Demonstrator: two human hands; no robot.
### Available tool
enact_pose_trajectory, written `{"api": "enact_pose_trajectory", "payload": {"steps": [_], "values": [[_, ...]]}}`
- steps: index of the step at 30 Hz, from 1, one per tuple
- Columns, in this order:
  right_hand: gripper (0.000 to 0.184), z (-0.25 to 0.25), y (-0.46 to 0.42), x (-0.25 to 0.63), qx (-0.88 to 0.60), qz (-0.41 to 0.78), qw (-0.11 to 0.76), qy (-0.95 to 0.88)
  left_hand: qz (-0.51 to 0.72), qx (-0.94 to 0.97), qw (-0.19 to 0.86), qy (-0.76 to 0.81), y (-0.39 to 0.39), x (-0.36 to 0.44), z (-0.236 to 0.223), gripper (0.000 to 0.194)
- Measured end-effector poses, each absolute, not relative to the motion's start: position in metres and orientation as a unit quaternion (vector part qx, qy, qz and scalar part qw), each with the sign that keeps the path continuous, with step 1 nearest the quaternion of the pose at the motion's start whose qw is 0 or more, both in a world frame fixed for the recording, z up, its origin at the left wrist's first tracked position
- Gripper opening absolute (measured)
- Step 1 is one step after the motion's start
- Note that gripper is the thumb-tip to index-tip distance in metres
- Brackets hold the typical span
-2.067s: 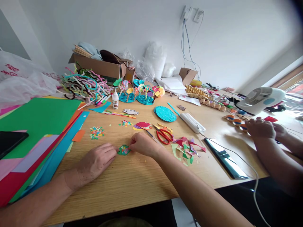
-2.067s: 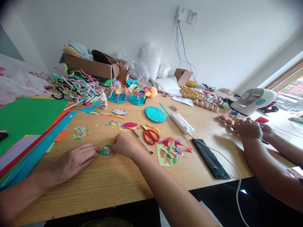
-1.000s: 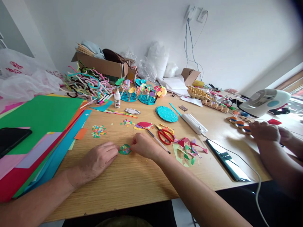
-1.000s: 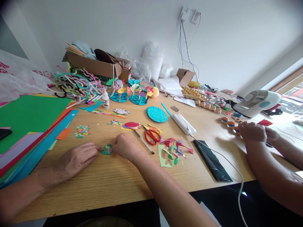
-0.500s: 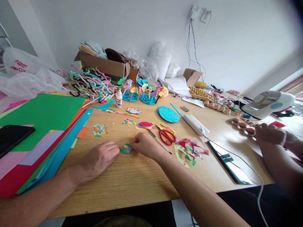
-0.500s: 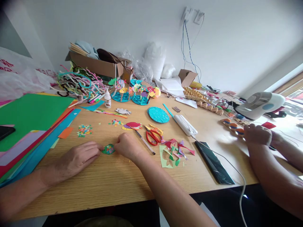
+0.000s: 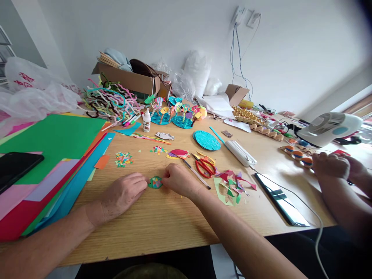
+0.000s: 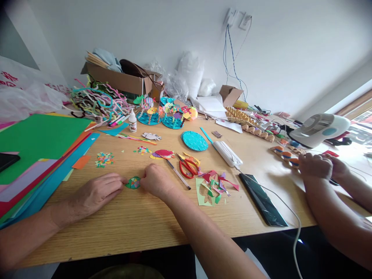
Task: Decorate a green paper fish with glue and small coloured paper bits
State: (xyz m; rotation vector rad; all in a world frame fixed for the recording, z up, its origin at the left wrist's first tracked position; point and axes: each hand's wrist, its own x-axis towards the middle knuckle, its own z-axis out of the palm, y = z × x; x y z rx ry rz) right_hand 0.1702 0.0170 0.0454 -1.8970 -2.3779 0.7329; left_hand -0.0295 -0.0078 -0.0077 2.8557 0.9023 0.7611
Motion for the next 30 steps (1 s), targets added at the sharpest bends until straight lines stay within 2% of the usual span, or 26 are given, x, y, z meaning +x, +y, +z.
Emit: {"api": "enact_pose_trajectory", "payload": {"steps": [8, 14, 19, 23, 30], "values": [[0.011, 0.044, 0.020, 0.173, -0.588, 0.243, 0.018, -0.771, 0.255, 0.922, 0.037, 0.290, -0.008, -0.030, -0.008, 0.027], [0.011, 0.047, 0.019, 0.188, -0.545, 0.246, 0.067, -0.798, 0.255, 0.923, 0.031, 0.285, -0.008, -0.030, -0.007, 0.025], [0.021, 0.044, 0.010, 0.202, -0.466, 0.210, 0.117, -0.851, 0.252, 0.923, 0.027, 0.290, -0.008, -0.030, -0.009, 0.026], [0.026, 0.040, 0.003, 0.204, -0.397, 0.166, 0.102, -0.897, 0.272, 0.921, 0.003, 0.279, -0.007, -0.030, -0.011, 0.027], [0.027, 0.034, 0.002, 0.203, -0.397, 0.174, 0.110, -0.895, 0.286, 0.919, -0.015, 0.272, -0.007, -0.029, -0.010, 0.027]]}}
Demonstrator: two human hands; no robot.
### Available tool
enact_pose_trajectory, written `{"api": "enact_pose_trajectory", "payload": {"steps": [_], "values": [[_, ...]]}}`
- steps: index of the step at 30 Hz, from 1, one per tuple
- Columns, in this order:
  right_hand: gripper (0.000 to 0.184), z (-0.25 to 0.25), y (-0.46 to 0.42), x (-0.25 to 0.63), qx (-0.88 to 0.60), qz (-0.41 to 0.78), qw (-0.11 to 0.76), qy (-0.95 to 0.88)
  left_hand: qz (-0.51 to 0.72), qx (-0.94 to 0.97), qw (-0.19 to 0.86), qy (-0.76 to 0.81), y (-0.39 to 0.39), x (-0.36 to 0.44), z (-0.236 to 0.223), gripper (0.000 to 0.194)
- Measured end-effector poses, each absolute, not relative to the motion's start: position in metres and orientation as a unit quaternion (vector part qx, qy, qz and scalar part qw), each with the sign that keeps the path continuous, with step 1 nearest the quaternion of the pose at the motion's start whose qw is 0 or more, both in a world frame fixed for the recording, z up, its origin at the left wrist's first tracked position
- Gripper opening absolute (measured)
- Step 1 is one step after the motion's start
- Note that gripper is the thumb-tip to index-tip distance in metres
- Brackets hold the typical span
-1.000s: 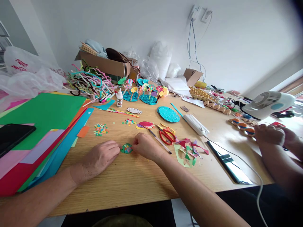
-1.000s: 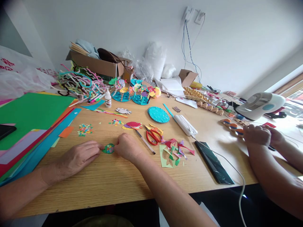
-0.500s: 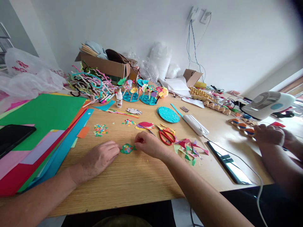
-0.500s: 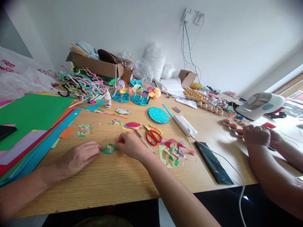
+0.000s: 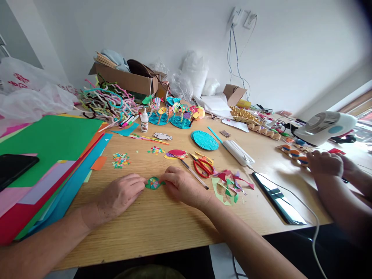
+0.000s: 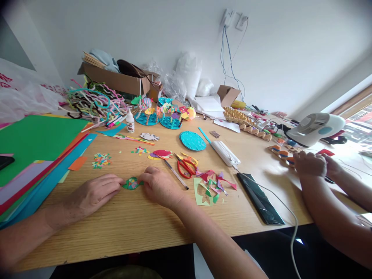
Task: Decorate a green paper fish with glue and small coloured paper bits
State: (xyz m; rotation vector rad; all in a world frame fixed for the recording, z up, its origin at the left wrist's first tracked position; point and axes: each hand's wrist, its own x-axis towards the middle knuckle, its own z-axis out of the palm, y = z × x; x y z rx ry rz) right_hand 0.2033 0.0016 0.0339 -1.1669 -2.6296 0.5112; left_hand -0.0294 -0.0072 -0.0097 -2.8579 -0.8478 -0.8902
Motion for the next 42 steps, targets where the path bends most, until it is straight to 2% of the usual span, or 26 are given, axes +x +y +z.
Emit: {"api": "enact_pose_trajectory", "payload": {"steps": [7, 19, 42], "values": [[0.030, 0.028, 0.001, 0.200, -0.406, 0.188, 0.157, -0.881, -0.292, -0.919, 0.031, -0.264, -0.007, -0.028, -0.008, 0.029], [0.036, 0.023, 0.002, 0.195, -0.413, 0.204, 0.163, -0.873, -0.296, -0.918, 0.045, -0.258, -0.008, -0.027, -0.005, 0.029], [0.035, 0.017, 0.002, 0.193, -0.406, 0.195, 0.188, -0.873, -0.302, -0.916, 0.039, -0.260, -0.007, -0.026, -0.007, 0.028]]}}
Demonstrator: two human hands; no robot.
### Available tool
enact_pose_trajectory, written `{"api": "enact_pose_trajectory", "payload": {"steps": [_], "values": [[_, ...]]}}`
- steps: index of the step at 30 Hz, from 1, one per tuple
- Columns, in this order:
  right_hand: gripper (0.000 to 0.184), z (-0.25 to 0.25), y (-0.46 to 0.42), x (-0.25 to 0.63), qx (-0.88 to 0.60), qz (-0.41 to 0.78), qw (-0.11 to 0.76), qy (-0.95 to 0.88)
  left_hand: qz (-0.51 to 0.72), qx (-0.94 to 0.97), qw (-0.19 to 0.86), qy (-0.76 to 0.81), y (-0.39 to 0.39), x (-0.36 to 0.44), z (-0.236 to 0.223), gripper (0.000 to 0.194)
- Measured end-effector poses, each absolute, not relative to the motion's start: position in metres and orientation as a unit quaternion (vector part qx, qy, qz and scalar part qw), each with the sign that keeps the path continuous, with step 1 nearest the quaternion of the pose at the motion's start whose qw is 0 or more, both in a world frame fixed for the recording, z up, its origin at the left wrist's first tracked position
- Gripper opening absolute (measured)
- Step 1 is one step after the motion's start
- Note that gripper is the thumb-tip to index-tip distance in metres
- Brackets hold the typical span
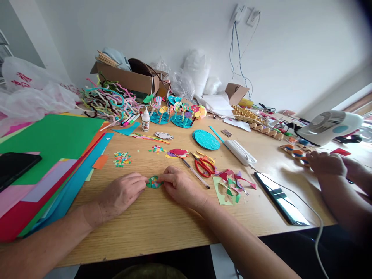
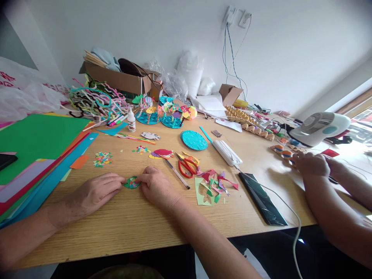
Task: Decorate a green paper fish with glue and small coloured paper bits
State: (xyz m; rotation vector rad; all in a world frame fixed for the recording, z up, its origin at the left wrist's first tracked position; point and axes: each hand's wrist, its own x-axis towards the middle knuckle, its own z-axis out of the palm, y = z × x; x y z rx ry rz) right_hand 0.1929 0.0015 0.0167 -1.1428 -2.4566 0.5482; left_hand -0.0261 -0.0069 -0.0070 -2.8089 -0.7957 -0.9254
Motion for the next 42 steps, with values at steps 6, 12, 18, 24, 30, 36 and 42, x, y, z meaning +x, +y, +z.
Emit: {"api": "enact_pose_trajectory", "payload": {"steps": [6, 12, 18, 24, 30, 36, 42], "values": [[0.034, 0.017, 0.001, 0.195, -0.422, 0.222, 0.206, -0.854, -0.300, -0.916, 0.041, -0.265, -0.008, -0.027, -0.006, 0.029], [0.033, 0.016, 0.001, 0.192, -0.418, 0.217, 0.196, -0.860, -0.303, -0.916, 0.040, -0.260, -0.009, -0.026, -0.006, 0.029], [0.031, 0.020, 0.004, 0.199, -0.427, 0.236, 0.224, -0.844, -0.289, -0.917, 0.026, -0.274, -0.008, -0.027, -0.007, 0.027], [0.030, 0.026, 0.005, 0.207, -0.403, 0.207, 0.192, -0.871, -0.294, -0.918, 0.021, -0.267, -0.008, -0.027, -0.007, 0.027], [0.036, 0.022, 0.003, 0.206, -0.396, 0.186, 0.176, -0.882, -0.306, -0.916, 0.032, -0.256, -0.008, -0.026, -0.005, 0.029], [0.037, 0.021, 0.002, 0.204, -0.402, 0.175, 0.162, -0.884, -0.309, -0.914, 0.045, -0.260, -0.008, -0.025, -0.005, 0.031], [0.036, 0.018, 0.002, 0.203, -0.403, 0.172, 0.176, -0.881, -0.304, -0.916, 0.042, -0.257, -0.008, -0.026, -0.005, 0.030]]}}
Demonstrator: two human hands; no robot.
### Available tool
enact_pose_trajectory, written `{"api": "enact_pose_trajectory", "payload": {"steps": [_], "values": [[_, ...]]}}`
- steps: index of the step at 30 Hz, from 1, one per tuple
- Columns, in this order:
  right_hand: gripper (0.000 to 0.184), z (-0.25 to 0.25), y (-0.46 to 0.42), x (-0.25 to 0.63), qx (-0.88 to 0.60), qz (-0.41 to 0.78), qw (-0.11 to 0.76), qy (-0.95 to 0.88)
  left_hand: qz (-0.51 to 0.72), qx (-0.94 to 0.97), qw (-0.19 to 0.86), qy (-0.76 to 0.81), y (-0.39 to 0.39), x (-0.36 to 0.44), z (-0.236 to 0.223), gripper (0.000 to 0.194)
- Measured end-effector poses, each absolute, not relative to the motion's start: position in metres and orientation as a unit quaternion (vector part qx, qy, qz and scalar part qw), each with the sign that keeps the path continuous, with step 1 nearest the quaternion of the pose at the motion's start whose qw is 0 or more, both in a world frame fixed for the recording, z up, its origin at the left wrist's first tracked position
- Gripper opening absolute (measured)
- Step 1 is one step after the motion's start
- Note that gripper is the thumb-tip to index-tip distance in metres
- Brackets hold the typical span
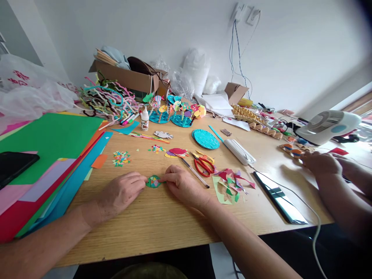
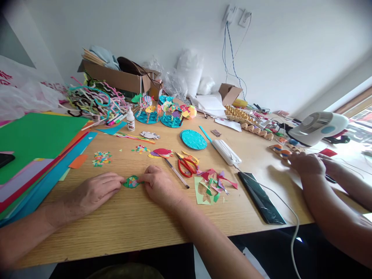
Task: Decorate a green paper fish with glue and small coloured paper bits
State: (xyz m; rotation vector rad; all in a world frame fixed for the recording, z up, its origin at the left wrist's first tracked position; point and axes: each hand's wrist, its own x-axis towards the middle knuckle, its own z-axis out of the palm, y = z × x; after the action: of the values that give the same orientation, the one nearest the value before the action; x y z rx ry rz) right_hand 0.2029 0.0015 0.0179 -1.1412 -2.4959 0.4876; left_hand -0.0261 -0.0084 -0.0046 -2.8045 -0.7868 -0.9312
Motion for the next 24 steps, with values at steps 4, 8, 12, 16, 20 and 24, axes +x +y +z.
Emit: {"api": "enact_pose_trajectory", "payload": {"steps": [4, 8, 12, 16, 20, 24], "values": [[0.032, 0.020, 0.002, 0.203, -0.406, 0.182, 0.181, -0.877, -0.302, -0.915, 0.042, -0.263, -0.008, -0.028, -0.007, 0.028], [0.028, 0.025, 0.005, 0.205, -0.399, 0.182, 0.189, -0.879, -0.293, -0.918, 0.024, -0.268, -0.007, -0.028, -0.008, 0.025], [0.030, 0.029, 0.009, 0.205, -0.369, 0.163, 0.177, -0.898, -0.294, -0.917, 0.017, -0.268, -0.007, -0.028, -0.009, 0.024], [0.035, 0.028, 0.011, 0.204, -0.353, 0.153, 0.156, -0.910, -0.294, -0.918, 0.021, -0.265, -0.007, -0.028, -0.009, 0.023], [0.035, 0.024, 0.011, 0.202, -0.360, 0.150, 0.152, -0.908, -0.293, -0.918, 0.022, -0.267, -0.007, -0.028, -0.009, 0.025], [0.034, 0.021, 0.010, 0.201, -0.370, 0.152, 0.166, -0.901, -0.289, -0.918, 0.009, -0.272, -0.007, -0.028, -0.008, 0.026]]}}
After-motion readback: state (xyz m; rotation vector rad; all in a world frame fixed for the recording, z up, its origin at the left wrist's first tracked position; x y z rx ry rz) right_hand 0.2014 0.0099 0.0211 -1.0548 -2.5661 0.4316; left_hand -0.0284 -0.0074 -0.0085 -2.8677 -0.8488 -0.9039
